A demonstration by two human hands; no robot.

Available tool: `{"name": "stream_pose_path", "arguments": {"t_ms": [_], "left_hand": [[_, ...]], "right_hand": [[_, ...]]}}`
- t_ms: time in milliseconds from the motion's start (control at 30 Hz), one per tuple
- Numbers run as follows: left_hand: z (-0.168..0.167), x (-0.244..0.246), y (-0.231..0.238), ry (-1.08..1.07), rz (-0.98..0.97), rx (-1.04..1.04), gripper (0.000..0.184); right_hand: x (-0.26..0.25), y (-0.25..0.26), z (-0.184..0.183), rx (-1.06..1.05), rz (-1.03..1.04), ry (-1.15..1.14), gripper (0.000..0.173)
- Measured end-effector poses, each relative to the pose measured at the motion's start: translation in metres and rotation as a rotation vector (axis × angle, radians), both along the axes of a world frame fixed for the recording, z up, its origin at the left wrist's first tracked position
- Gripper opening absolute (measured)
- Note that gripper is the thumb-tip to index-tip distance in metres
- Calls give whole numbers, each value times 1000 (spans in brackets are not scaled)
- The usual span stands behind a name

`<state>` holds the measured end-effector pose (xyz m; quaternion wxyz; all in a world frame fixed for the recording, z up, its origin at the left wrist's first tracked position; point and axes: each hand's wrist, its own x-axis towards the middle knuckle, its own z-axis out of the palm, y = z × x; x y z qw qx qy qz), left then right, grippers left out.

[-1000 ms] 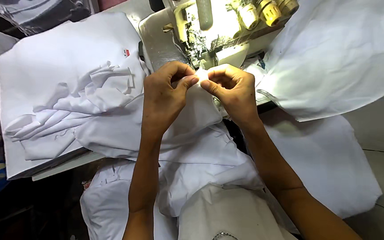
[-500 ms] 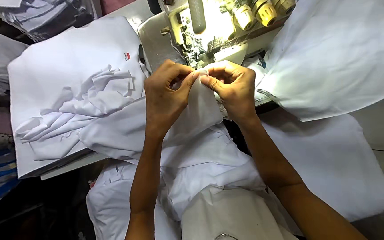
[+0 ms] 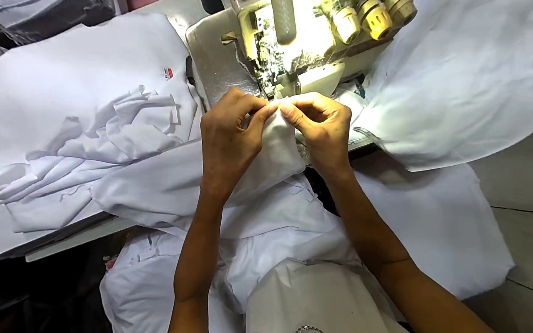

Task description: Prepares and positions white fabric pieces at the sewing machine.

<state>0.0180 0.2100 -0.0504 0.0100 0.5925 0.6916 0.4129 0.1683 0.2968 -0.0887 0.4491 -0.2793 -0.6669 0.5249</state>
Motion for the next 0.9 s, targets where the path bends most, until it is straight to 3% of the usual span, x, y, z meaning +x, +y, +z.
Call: {"name": "stream_pose_path", "arguments": {"t_ms": [200,333,600,900], "left_hand": [[-3,-2,-11,67,-49,-104,21],[-5,-3,-12,207,45,-128,23],[-13,-21,2,219,76,-114,27],[-13,-34,16,181,117,-92,34]], "right_hand": [[-8,-4,-11,60,-144,-75,11],[-15,-6,-11,87,-207,-117,11],[-30,-14,-13,-58,-202,-13,25],[-50,-10,-15,28,-306,25,11]]}}
